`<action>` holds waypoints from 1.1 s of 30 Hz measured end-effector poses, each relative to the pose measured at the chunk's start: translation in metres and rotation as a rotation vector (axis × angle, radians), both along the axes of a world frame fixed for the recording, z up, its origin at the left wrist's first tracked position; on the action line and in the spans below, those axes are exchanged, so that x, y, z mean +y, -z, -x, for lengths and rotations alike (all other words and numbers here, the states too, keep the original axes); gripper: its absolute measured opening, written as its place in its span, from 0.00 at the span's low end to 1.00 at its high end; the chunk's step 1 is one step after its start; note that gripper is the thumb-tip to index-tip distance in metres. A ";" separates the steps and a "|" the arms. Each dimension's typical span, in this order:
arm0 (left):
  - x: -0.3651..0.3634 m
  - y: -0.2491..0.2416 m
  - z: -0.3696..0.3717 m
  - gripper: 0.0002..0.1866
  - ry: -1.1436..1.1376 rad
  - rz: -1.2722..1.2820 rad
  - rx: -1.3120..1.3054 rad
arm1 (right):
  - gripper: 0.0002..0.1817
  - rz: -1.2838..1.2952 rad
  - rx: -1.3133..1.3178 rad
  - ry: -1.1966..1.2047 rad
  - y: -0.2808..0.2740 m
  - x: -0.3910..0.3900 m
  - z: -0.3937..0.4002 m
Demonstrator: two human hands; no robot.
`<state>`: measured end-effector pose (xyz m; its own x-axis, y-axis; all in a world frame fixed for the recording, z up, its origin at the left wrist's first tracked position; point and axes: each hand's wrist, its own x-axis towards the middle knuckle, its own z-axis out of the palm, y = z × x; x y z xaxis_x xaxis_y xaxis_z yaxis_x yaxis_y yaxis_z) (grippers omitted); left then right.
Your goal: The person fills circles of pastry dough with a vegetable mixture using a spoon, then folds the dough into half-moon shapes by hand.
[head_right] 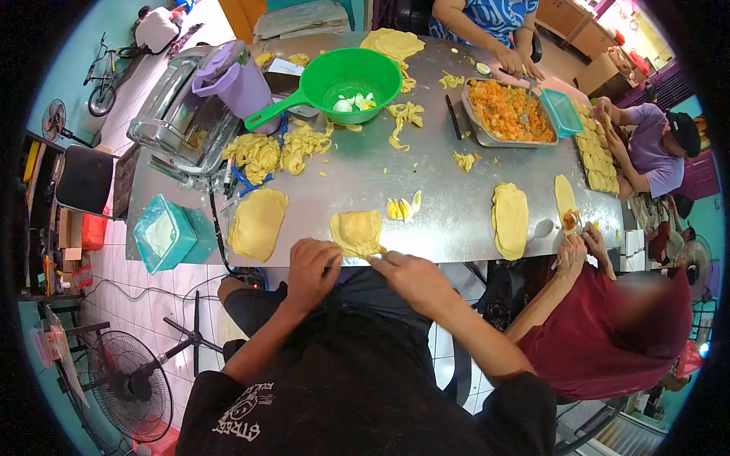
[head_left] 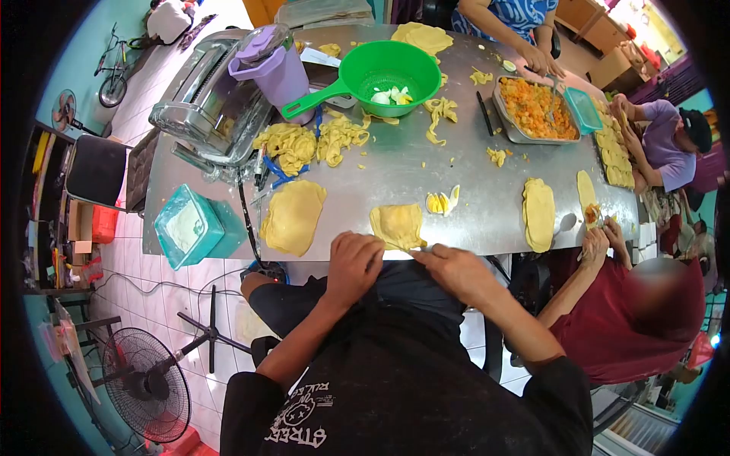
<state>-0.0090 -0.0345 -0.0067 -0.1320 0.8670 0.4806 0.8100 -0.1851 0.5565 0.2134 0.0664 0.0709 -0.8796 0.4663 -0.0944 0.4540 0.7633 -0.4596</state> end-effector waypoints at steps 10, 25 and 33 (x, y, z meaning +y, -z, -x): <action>-0.013 0.005 -0.021 0.18 0.040 0.064 0.063 | 0.18 -0.171 0.000 -0.126 -0.008 0.065 0.000; -0.014 0.007 -0.022 0.16 -0.002 0.094 0.037 | 0.11 -0.523 -0.059 -0.547 -0.031 0.136 0.053; 0.001 -0.008 -0.011 0.13 0.022 0.192 -0.159 | 0.14 -0.648 0.016 -0.292 -0.019 0.184 0.063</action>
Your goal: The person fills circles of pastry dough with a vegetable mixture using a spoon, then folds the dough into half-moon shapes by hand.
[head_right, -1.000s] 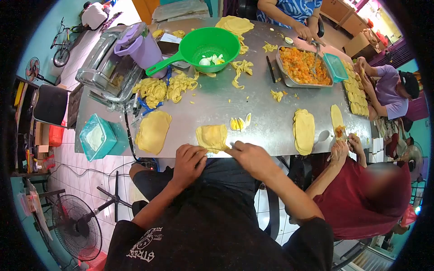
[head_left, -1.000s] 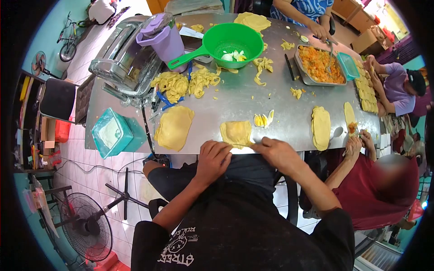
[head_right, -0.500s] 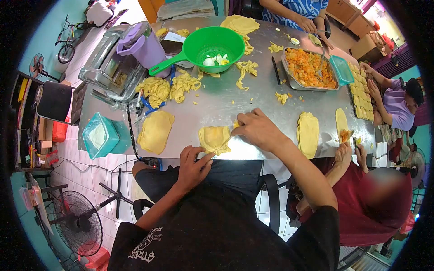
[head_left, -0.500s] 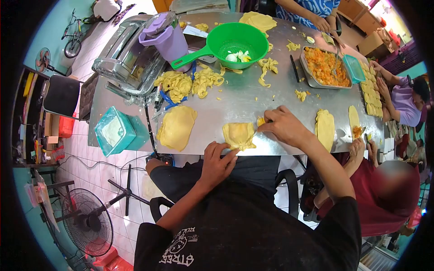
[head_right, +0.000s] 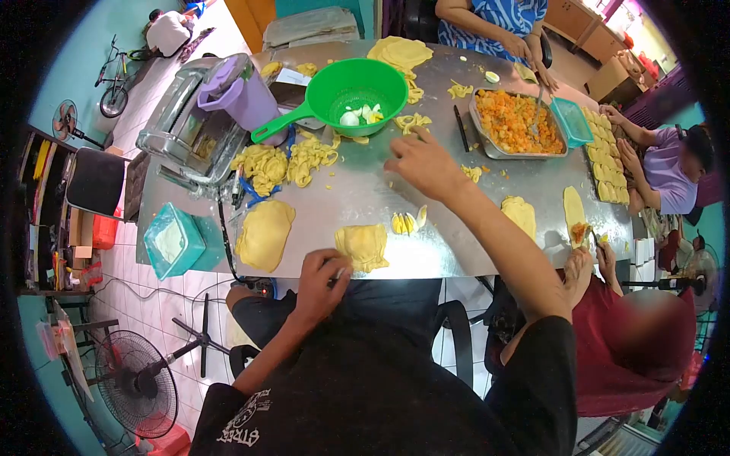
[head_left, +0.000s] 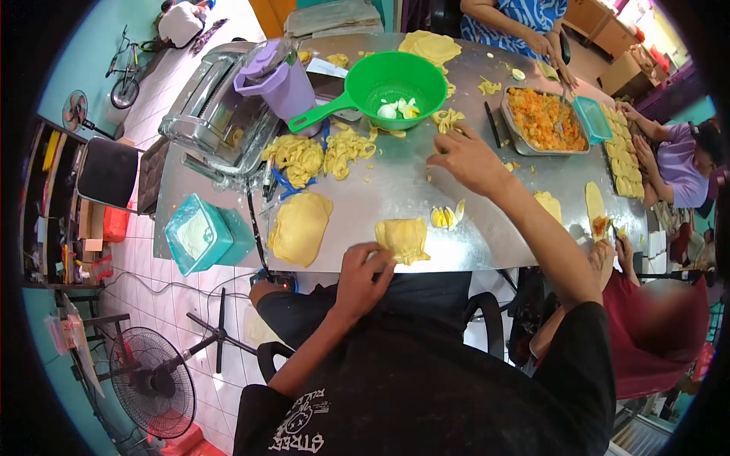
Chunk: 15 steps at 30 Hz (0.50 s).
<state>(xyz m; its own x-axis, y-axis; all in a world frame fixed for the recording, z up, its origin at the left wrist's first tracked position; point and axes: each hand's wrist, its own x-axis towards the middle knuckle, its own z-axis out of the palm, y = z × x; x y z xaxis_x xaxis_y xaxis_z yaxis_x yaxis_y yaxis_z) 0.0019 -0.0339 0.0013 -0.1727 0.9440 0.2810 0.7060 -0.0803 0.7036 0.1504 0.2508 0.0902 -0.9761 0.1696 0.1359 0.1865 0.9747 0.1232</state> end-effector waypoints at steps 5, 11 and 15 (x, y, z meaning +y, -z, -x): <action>0.060 -0.018 0.006 0.17 -0.007 -0.094 0.100 | 0.19 0.140 0.007 0.303 0.044 0.006 -0.022; 0.093 -0.033 0.000 0.23 0.146 0.233 0.396 | 0.21 0.249 0.338 0.484 0.045 -0.038 -0.052; 0.088 -0.050 0.003 0.24 0.218 0.366 0.467 | 0.20 0.343 0.441 0.540 0.031 -0.060 -0.076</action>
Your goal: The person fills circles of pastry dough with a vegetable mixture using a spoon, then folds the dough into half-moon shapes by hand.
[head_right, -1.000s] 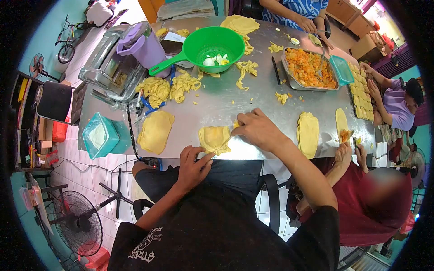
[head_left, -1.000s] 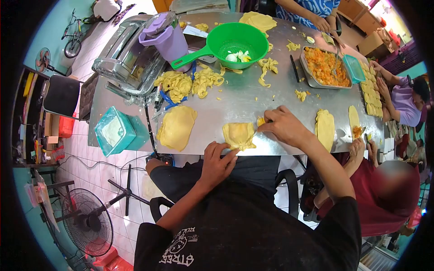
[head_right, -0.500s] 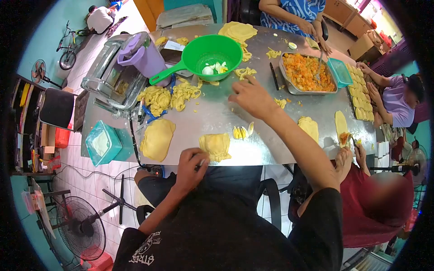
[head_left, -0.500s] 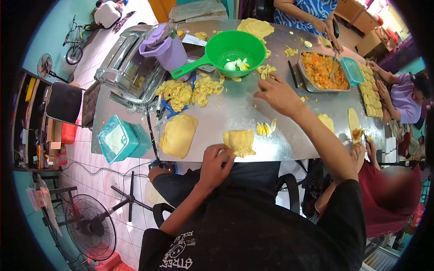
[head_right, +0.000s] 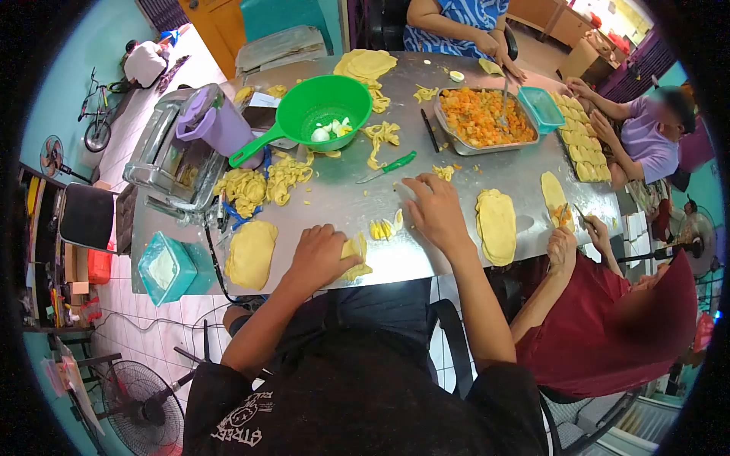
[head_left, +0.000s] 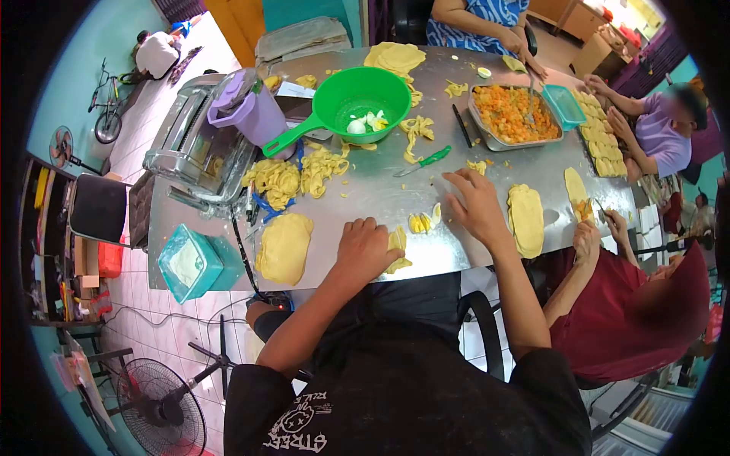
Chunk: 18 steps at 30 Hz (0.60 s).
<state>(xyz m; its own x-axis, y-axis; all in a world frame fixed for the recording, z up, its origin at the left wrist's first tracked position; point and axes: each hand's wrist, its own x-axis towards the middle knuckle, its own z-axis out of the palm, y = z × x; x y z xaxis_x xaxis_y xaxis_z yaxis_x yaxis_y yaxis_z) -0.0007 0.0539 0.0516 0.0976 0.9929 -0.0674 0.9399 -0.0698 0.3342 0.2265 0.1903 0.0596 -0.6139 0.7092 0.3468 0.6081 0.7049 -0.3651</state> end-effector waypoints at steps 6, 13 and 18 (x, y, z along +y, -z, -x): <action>-0.005 -0.003 0.040 0.22 0.260 0.083 -0.374 | 0.19 0.097 0.155 0.060 -0.004 -0.022 -0.019; 0.011 -0.016 0.065 0.25 0.130 0.423 -0.471 | 0.20 0.313 0.306 -0.027 -0.020 -0.040 -0.006; -0.003 -0.023 0.056 0.21 -0.154 0.403 -1.352 | 0.18 0.898 0.680 -0.086 0.000 -0.074 0.030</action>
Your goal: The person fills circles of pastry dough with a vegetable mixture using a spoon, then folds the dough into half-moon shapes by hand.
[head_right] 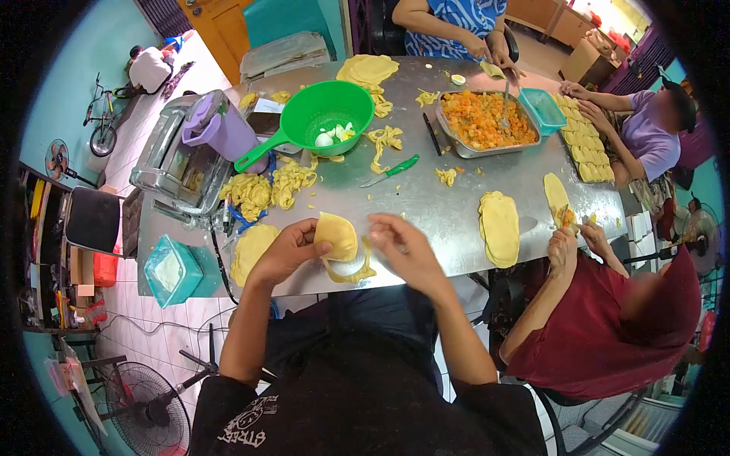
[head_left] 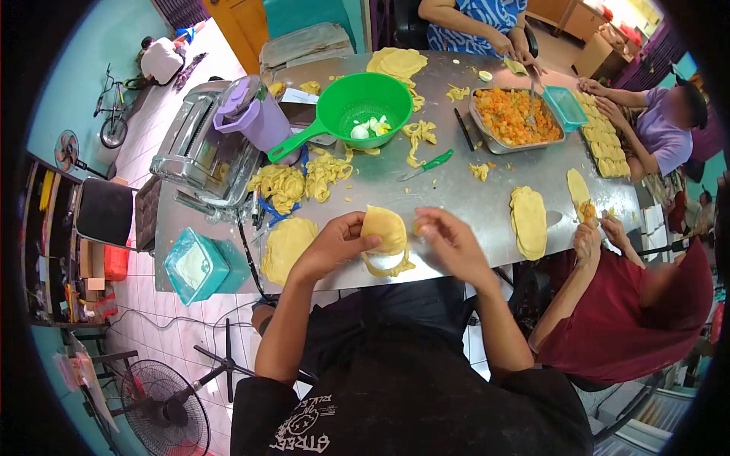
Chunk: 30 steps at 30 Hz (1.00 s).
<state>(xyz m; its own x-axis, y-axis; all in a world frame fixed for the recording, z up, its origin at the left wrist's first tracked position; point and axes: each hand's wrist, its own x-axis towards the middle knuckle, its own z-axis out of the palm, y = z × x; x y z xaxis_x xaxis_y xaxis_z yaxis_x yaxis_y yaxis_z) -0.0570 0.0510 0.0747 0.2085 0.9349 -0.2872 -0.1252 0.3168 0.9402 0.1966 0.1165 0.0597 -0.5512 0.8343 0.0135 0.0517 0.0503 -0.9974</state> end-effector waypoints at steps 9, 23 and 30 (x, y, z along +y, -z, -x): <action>-0.027 0.010 -0.028 0.25 -0.274 0.089 -0.409 | 0.13 0.359 0.125 0.003 0.001 -0.021 0.025; -0.042 0.013 -0.041 0.23 -0.146 -0.012 -0.205 | 0.12 0.123 -0.003 0.005 0.001 -0.027 0.016; -0.047 0.016 -0.040 0.21 -0.160 -0.036 -0.145 | 0.13 0.078 -0.026 0.080 0.001 -0.025 0.025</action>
<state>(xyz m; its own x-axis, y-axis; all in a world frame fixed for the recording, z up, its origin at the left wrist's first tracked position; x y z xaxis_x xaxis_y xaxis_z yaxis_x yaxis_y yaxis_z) -0.0173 0.0037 0.0582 0.0932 0.9685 -0.2308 -0.3063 0.2485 0.9189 0.1719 0.0913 0.0590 -0.4821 0.8736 -0.0670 0.0783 -0.0332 -0.9964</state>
